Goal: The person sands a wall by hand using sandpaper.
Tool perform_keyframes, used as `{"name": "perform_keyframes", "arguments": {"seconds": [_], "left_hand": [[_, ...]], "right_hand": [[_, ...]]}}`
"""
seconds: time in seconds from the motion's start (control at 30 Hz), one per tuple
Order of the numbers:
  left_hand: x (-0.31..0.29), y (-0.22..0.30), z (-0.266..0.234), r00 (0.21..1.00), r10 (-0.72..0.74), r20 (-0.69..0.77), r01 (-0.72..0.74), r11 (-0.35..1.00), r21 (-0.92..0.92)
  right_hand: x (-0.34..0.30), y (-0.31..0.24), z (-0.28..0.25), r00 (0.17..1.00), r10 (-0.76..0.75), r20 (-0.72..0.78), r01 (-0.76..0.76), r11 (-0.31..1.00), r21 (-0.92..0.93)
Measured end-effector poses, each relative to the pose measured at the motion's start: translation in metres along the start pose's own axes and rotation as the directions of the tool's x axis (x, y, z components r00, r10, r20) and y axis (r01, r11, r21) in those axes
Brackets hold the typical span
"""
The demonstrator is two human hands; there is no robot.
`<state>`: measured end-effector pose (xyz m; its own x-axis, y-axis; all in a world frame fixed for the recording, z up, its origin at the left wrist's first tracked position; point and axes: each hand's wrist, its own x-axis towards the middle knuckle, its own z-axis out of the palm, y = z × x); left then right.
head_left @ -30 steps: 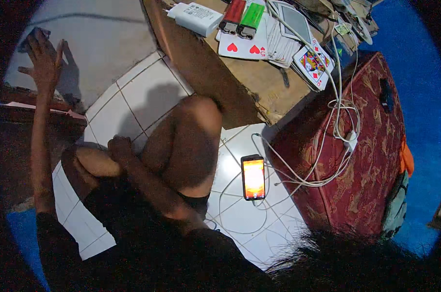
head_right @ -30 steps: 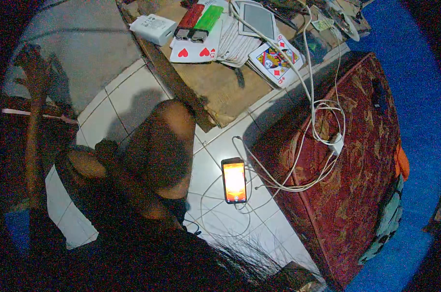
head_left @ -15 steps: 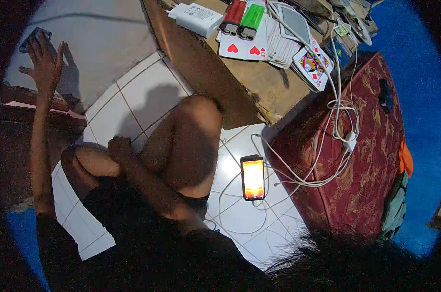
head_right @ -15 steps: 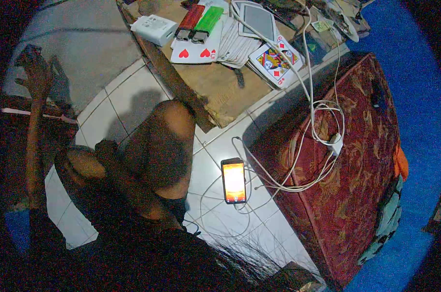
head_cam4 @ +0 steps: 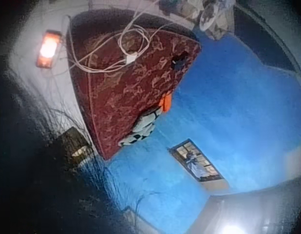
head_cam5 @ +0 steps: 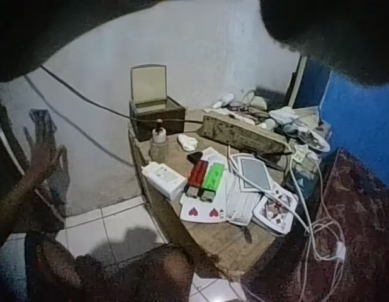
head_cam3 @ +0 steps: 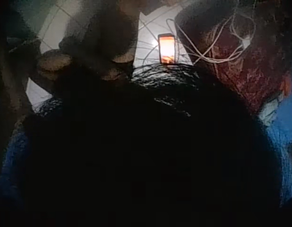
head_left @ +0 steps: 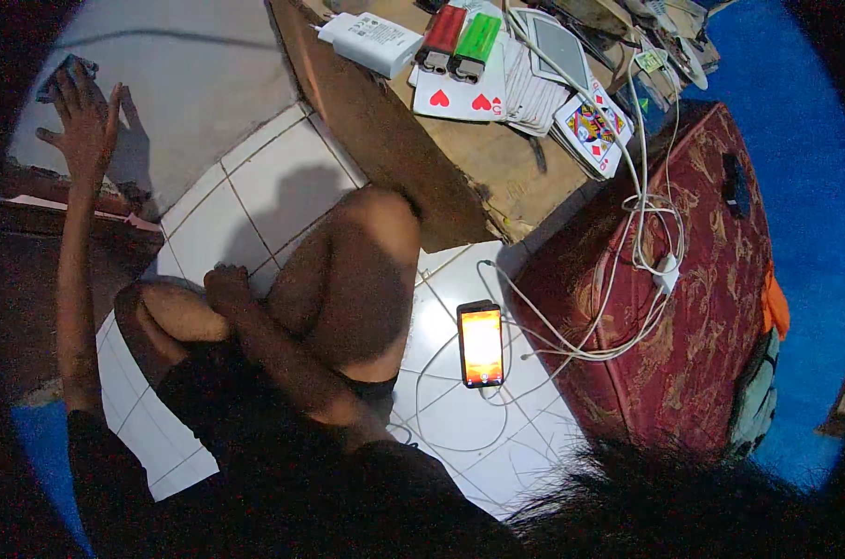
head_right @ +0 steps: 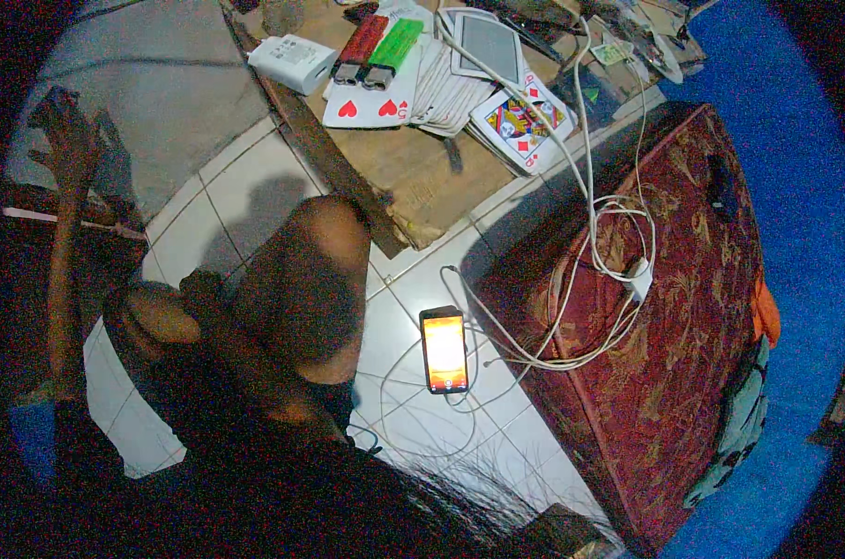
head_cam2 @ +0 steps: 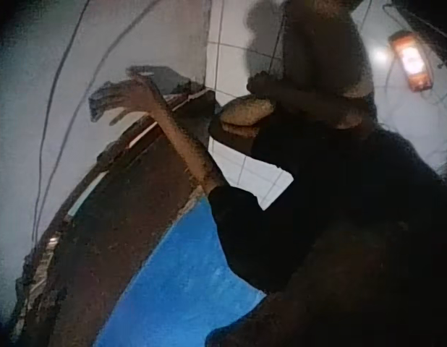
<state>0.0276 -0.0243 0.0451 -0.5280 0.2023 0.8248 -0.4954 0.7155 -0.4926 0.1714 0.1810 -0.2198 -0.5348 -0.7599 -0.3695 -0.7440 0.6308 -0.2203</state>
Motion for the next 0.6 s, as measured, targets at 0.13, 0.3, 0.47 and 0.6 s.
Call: {"name": "perform_keyframes", "arguments": {"seconds": [0.13,0.3,0.47,0.6], "left_hand": [[0.051,0.048,-0.017,0.77,-0.116,0.628,-0.206,0.886,0.416],[0.042,-0.068,0.001,0.622,-0.265,0.737,-0.493,0.599,0.631],[0.04,-0.006,0.001,0.544,-0.36,0.758,-0.33,0.739,0.587],[-0.02,-0.008,0.034,0.997,-0.047,0.053,0.058,0.969,-0.24]], "right_hand": [[0.024,0.013,-0.011,0.902,0.424,0.08,-0.3,0.749,-0.59],[-0.022,0.033,-0.023,0.966,-0.217,-0.141,0.259,0.823,0.506],[-0.026,0.047,-0.016,0.978,-0.091,-0.187,0.17,0.869,0.464],[-0.008,0.041,-0.003,0.936,-0.16,-0.314,0.304,0.819,0.487]]}}
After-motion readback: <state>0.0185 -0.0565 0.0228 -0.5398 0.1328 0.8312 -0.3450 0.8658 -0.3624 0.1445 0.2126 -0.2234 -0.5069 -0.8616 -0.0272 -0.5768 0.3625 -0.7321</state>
